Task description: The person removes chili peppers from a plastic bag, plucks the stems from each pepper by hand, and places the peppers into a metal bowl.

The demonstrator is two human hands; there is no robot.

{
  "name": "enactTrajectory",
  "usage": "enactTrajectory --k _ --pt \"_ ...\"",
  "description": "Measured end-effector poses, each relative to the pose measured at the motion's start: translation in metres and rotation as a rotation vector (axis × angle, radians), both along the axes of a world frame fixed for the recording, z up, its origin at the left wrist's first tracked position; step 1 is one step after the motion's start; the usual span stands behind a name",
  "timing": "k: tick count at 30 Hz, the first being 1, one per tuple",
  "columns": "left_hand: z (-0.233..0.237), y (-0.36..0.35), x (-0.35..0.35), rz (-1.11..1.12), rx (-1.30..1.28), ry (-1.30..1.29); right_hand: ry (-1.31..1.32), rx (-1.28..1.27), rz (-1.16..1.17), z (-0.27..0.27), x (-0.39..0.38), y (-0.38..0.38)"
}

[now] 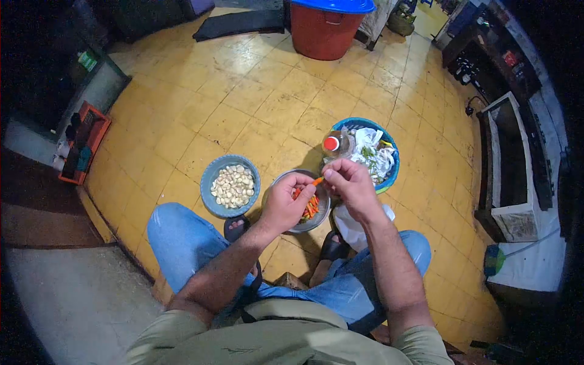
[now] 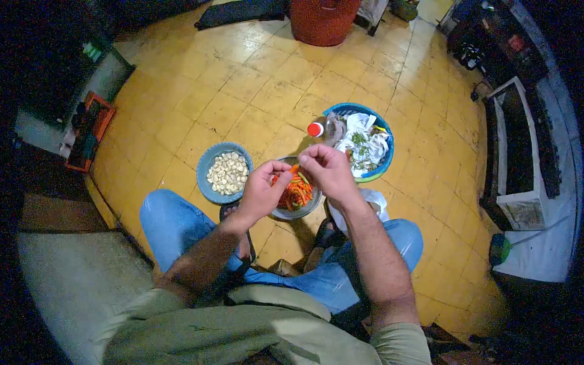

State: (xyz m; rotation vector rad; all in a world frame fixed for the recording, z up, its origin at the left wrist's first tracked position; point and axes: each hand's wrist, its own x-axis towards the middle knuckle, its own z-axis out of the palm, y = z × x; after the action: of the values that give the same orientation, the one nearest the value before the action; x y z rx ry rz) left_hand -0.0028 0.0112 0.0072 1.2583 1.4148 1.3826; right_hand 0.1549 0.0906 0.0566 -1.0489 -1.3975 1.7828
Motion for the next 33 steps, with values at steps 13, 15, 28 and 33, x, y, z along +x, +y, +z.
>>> enactTrajectory --k 13,15,28,33 --pt "-0.004 -0.001 0.004 -0.042 -0.169 0.011 -0.461 0.871 -0.097 -0.005 -0.009 -0.01" --pt "-0.005 -0.001 0.0 -0.02 -0.195 0.034 -0.495 0.908 -0.117 0.0 -0.007 -0.005" --pt "0.003 0.002 -0.005 -0.048 -0.426 -0.828 -0.688 0.868 -0.34 -0.001 0.046 0.039" --pt "0.01 0.003 -0.011 0.086 -0.411 -1.042 -0.465 0.517 0.214 0.004 -0.002 -0.019"
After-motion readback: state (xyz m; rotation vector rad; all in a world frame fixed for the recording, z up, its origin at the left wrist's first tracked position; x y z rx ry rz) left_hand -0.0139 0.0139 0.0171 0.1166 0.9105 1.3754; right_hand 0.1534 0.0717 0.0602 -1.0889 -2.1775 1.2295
